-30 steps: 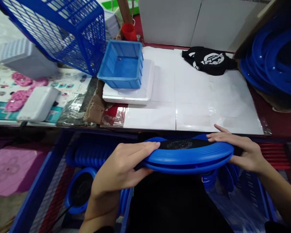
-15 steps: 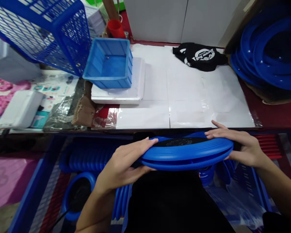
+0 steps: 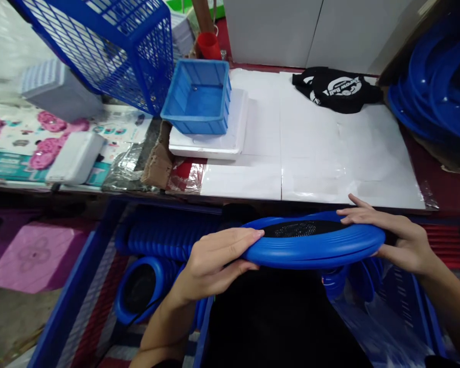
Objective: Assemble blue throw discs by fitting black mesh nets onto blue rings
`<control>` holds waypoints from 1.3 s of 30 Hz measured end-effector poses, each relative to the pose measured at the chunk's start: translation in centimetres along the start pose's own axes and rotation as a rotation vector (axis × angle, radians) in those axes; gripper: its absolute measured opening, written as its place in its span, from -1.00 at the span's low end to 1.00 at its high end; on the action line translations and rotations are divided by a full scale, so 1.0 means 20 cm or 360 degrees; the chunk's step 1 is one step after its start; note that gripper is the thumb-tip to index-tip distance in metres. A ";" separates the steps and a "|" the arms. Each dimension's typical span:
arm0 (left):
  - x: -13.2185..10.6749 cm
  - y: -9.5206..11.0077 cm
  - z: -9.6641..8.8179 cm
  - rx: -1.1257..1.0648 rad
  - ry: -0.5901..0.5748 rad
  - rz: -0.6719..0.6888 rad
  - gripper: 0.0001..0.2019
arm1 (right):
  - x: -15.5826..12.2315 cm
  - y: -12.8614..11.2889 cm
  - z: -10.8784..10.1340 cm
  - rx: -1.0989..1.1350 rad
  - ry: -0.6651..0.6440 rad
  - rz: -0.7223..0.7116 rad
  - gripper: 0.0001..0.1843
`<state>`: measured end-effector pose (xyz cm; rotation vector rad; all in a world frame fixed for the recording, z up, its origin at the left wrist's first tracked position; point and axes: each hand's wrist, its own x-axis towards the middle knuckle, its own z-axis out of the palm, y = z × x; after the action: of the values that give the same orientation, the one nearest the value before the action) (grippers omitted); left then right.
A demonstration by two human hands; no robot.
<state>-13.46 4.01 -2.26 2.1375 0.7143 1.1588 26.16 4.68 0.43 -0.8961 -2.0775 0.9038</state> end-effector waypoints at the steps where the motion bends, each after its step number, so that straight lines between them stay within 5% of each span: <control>1: -0.01 0.01 -0.01 0.0009 -0.0002 -0.0004 -0.51 | 0.00 0.00 0.00 0.0012 0.0000 -0.0002 -0.43; 6: 0.01 0.01 -0.04 0.0002 -0.0076 -0.0102 -0.56 | 0.03 -0.02 0.03 -0.0018 -0.0005 -0.0090 -0.39; 11: 0.06 0.03 0.02 0.0085 -0.0272 -0.0010 -0.51 | 0.06 -0.09 0.10 -0.0150 -0.0097 -0.0101 -0.41; 21: 0.15 0.10 0.05 0.0298 -0.0321 -0.0096 -0.61 | 0.07 -0.22 0.14 -0.0488 -0.0117 -0.0066 -0.52; 28: 0.14 0.06 0.06 0.0331 -0.0204 0.0053 -0.61 | 0.06 -0.22 0.22 -0.0695 0.0057 -0.0238 -0.61; 35: 0.14 0.02 -0.01 0.0268 -0.0296 -0.0009 -0.63 | 0.11 -0.22 0.24 -0.0633 0.0082 -0.0275 -0.53; 39: 0.12 -0.06 -0.03 0.0219 -0.0047 0.0005 -0.49 | 0.13 -0.18 0.24 -0.0431 0.0109 -0.0241 -0.44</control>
<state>-12.96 6.65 -1.57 2.2646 0.7984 1.1060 19.94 3.33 1.63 -0.8788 -2.2073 0.5131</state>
